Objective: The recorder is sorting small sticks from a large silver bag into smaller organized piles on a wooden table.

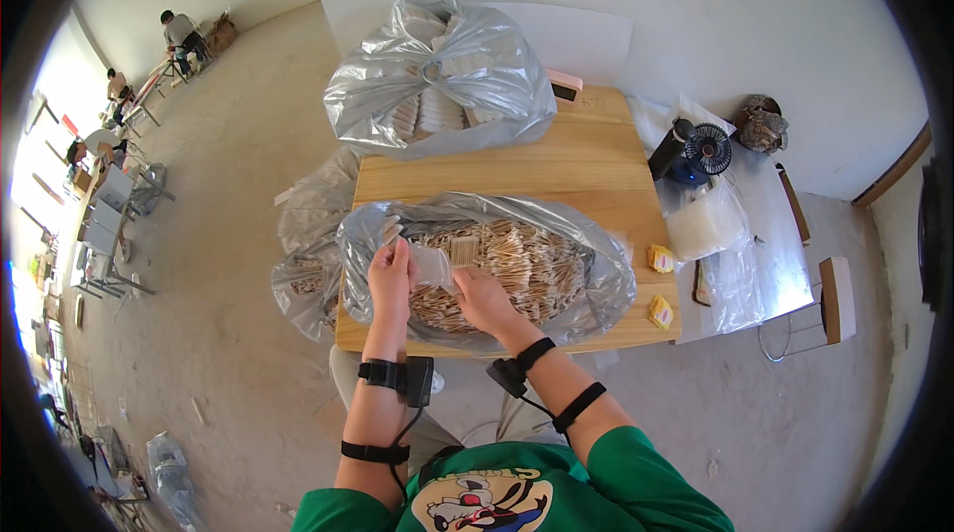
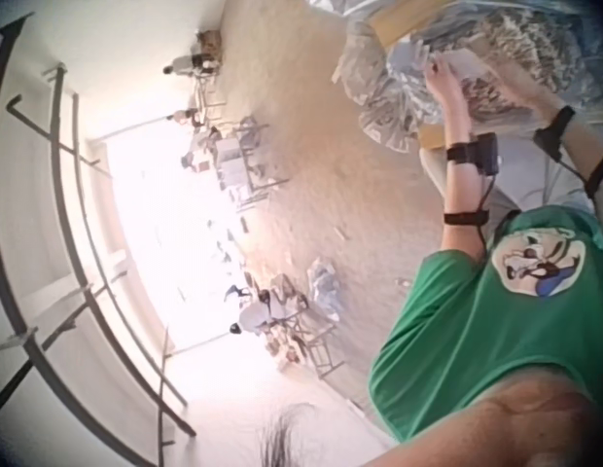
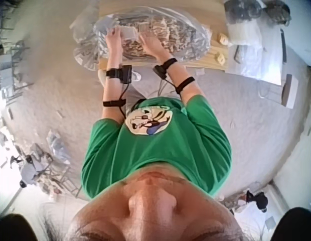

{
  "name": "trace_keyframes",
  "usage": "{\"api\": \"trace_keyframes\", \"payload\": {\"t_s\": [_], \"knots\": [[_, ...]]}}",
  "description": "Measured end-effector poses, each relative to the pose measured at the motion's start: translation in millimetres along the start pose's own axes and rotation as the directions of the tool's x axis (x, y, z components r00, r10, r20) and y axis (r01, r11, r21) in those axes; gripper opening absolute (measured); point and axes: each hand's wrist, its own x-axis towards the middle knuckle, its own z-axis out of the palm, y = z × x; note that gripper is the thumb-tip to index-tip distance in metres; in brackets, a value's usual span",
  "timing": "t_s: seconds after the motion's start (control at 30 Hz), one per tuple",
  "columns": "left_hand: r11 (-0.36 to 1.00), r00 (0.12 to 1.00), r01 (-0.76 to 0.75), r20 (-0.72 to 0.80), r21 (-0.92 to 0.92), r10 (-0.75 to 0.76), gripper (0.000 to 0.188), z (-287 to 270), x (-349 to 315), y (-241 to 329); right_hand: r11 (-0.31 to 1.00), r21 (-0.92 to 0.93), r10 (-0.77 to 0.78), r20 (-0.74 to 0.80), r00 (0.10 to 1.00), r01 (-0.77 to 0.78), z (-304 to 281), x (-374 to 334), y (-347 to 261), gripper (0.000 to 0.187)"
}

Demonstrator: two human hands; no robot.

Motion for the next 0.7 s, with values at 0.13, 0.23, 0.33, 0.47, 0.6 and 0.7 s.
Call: {"api": "trace_keyframes", "payload": {"t_s": [0.13, 0.23, 0.33, 0.47, 0.6, 0.7], "knots": [[0.989, 0.997, -0.073, -0.041, -0.127, 0.068, 0.028, -20.1, -3.1, -0.3, 0.999, -0.017, 0.027, -0.069, 0.997, -0.028, 11.9, 2.2, 7.6, 0.026], [0.979, 0.995, -0.085, -0.062, -0.186, 0.075, 0.028, -34.6, -4.1, -7.6, 0.966, 0.187, 0.209, -0.149, 0.966, -0.180, 1.5, 2.9, -3.8, 0.016], [0.979, 0.996, -0.078, -0.047, -0.191, 0.070, 0.028, -37.3, -6.2, -13.6, 0.764, 0.575, 0.425, -0.107, 0.899, -0.293, -27.0, -3.6, -8.9, 0.015], [0.990, 0.999, -0.028, -0.025, -0.137, 0.025, 0.028, -29.8, -3.7, -27.7, 0.621, 0.757, 0.471, -0.154, 0.869, -0.202, -100.4, -42.2, -11.4, 0.020], [0.991, 0.999, 0.005, 0.032, -0.131, -0.001, 0.026, -29.2, -8.5, -33.0, 0.550, 0.824, 0.610, -0.285, 0.740, -0.135, -178.7, -110.2, 10.6, 0.018], [0.994, 0.998, 0.026, 0.053, -0.105, -0.020, 0.025, -6.0, -9.8, -34.0, 0.559, 0.810, 0.765, -0.422, 0.486, -0.177, -218.0, -178.5, 76.3, 0.019]]}}
